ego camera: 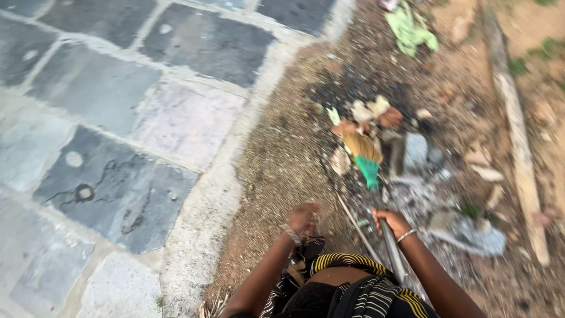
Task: The person sweeps debris and leaves across a stone patio and dirt ground using a handheld broom, eventually gathering burnt material near a bed.
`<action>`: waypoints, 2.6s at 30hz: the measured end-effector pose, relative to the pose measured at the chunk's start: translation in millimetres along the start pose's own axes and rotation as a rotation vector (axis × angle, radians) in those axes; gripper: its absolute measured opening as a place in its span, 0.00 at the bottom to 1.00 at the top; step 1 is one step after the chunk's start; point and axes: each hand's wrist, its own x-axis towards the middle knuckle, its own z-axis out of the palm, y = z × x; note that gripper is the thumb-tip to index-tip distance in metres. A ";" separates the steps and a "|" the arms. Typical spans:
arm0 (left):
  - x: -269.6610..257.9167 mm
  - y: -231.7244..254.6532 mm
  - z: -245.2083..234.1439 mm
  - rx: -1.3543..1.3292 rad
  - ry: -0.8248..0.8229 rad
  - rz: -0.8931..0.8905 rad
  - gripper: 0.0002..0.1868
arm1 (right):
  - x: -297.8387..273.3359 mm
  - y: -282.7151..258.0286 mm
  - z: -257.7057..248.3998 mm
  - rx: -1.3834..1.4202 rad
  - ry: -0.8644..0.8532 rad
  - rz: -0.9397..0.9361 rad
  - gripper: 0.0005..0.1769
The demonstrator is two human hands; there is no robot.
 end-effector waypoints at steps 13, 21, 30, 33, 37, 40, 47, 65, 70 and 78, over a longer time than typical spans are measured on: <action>-57.0 54.9 -188.0 -0.839 0.362 0.217 0.15 | 38.4 -98.6 173.2 -0.127 -0.261 0.481 0.09; -1.0 101.6 -191.2 -0.916 0.375 0.119 0.14 | 142.2 -187.6 228.4 0.058 -0.290 0.518 0.08; 85.8 258.3 -266.4 -0.988 0.334 0.308 0.15 | 281.6 -322.5 284.4 -0.296 -0.302 0.343 0.10; 80.6 285.3 -285.3 -1.018 0.366 0.392 0.14 | 317.8 -370.5 324.0 -0.265 -0.352 0.391 0.09; 63.8 283.1 -302.7 -1.119 0.551 0.367 0.15 | 341.6 -411.3 404.6 -0.458 -0.414 0.439 0.12; 53.8 275.8 -314.5 -1.173 0.652 0.260 0.17 | 346.1 -416.8 475.4 -0.631 -0.338 0.306 0.17; 85.0 312.2 -381.4 -1.243 0.636 0.299 0.14 | 411.3 -369.8 649.6 -0.970 -0.522 0.372 0.34; 134.0 491.4 -688.3 -1.201 0.688 0.262 0.16 | 551.1 -472.0 889.7 -0.585 -0.169 0.445 0.13; 156.6 552.4 -712.9 -1.157 0.612 0.265 0.17 | 613.5 -578.5 756.4 -0.402 0.403 0.256 0.13; 200.0 656.9 -739.7 -1.146 0.604 0.447 0.14 | 692.8 -675.1 772.9 0.084 0.510 0.136 0.12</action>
